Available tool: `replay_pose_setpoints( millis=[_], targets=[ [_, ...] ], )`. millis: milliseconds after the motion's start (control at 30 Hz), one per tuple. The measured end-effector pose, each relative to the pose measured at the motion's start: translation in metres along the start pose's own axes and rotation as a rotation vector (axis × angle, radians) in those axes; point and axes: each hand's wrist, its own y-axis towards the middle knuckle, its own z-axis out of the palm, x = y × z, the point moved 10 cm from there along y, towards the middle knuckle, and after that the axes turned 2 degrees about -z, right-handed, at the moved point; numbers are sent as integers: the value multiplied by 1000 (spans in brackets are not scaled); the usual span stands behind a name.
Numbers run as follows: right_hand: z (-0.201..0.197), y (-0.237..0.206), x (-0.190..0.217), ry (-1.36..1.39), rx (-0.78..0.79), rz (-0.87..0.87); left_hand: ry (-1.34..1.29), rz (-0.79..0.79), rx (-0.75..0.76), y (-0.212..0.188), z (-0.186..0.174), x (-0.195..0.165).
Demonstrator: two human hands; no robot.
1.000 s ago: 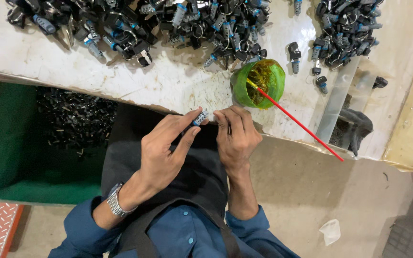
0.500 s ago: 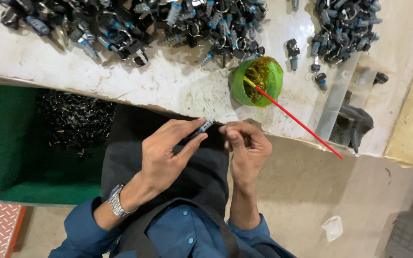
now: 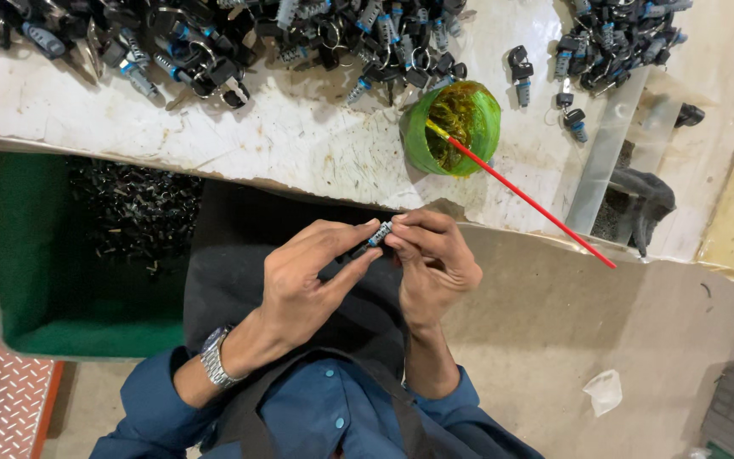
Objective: The person picks up black padlock bodies one at a time from a large pile on the workbench, holds each in one hand, and uses a long red-handled brush dipped in a green cup of yellowish liquid to brush the keyhole area of each padlock. Finished padlocks are placed back onto the table pile.
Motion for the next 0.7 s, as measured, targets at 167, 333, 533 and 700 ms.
replay_pose_setpoints(
  millis=[167, 333, 533, 700],
  targets=[
    [-8, -4, -5, -54, 4, 10, 38, 98, -10, 0, -1, -9],
    [-2, 1, -43, 369, 77, 273, 3, 91, 17, 1, 0, -9],
    [-53, 26, -38, 360, -238, 291, -43, -11, -3, 2, -4, 2],
    [-89, 43, 8, 132, -315, -53, -61, -47, 31, 6, 5, 1]
  ],
)
